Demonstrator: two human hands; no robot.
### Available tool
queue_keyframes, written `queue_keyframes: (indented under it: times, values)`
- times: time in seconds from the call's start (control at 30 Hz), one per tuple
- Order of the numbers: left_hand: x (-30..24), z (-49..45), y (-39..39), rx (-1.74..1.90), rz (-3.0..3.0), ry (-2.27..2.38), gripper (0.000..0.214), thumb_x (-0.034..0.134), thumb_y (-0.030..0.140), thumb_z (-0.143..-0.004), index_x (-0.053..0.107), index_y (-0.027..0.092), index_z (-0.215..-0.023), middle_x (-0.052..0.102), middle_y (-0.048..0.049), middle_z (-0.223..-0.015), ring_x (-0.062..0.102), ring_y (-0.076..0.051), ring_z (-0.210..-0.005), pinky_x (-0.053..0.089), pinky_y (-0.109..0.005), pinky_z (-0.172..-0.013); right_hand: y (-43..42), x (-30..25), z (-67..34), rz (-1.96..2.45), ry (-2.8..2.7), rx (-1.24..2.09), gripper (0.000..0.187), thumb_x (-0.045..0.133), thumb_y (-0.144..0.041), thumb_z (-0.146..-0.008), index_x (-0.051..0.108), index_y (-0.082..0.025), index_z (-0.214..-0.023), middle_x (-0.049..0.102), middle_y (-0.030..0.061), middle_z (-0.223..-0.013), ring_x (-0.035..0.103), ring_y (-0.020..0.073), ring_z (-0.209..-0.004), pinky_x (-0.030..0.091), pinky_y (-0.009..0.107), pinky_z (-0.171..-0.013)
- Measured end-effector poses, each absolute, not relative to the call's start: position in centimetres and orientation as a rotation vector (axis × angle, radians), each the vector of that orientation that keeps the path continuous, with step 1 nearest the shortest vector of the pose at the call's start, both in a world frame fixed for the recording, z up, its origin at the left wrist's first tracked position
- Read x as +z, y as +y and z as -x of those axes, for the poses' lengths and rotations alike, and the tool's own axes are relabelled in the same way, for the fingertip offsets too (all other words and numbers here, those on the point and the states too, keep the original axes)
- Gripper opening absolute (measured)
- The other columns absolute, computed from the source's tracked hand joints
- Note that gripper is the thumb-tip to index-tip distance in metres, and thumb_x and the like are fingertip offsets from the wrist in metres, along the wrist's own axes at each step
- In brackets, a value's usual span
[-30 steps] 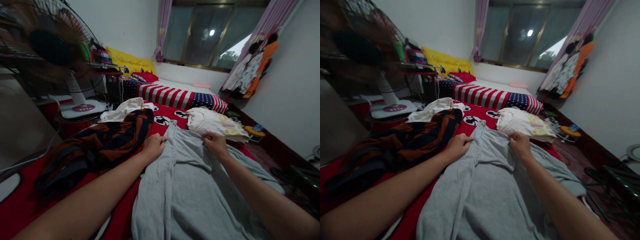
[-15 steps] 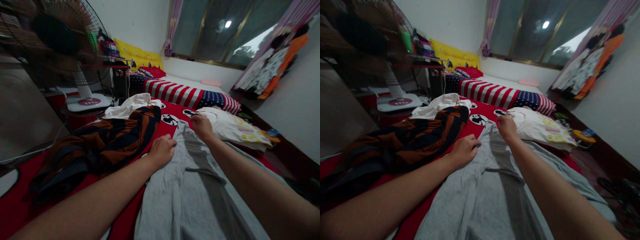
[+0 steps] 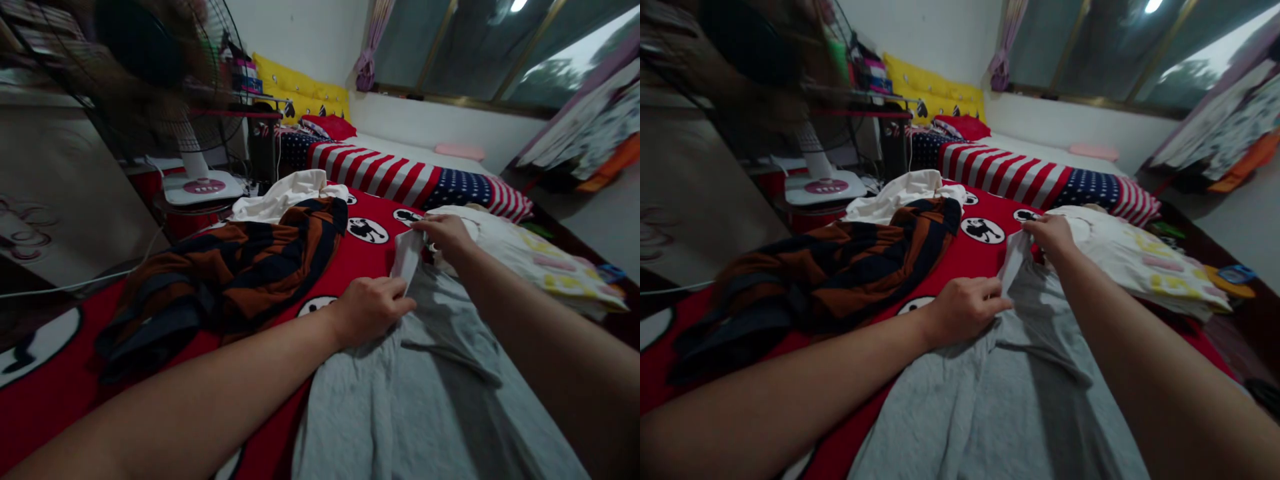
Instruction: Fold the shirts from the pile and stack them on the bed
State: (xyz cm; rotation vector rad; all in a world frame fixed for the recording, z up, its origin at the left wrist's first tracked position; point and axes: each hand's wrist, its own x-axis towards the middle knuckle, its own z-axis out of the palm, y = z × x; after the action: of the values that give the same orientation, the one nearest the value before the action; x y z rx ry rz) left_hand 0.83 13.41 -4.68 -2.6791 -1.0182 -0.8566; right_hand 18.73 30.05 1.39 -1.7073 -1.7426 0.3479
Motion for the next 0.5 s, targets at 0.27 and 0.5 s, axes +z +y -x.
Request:
queue_keyframes:
  times: [0.27, 0.5]
  values:
    - [-4.9, 0.5, 14.9, -1.672, 2.339, -1.747, 0.022, 0.053, 0.009, -0.075, 0.072, 0.017, -0.082, 0.063, -0.0017, -0.076, 0.059, -0.013, -0.070, 0.048, -0.024, -0.068, 29.7, 0.2, -15.4, 1.438, -1.178, 1.084, 0.013, 0.064, -0.014, -0.075, 0.051, -0.017, -0.075, 0.059, 0.0013, -0.058, 0.061, 0.0128, -0.054, 0.048, 0.021, -0.048]
    - [-4.6, 0.8, 14.5, -1.093, 2.336, -2.126, 0.021, 0.056, 0.018, -0.074, 0.075, 0.026, -0.083, 0.071, -0.0001, -0.089, 0.064, -0.018, -0.079, 0.050, -0.028, -0.073, 28.9, -3.6, -14.6, 1.297, -1.262, 1.165, 0.020, 0.069, -0.008, -0.068, 0.059, -0.017, -0.084, 0.067, 0.0034, -0.081, 0.067, 0.0159, -0.086, 0.056, 0.028, -0.079]
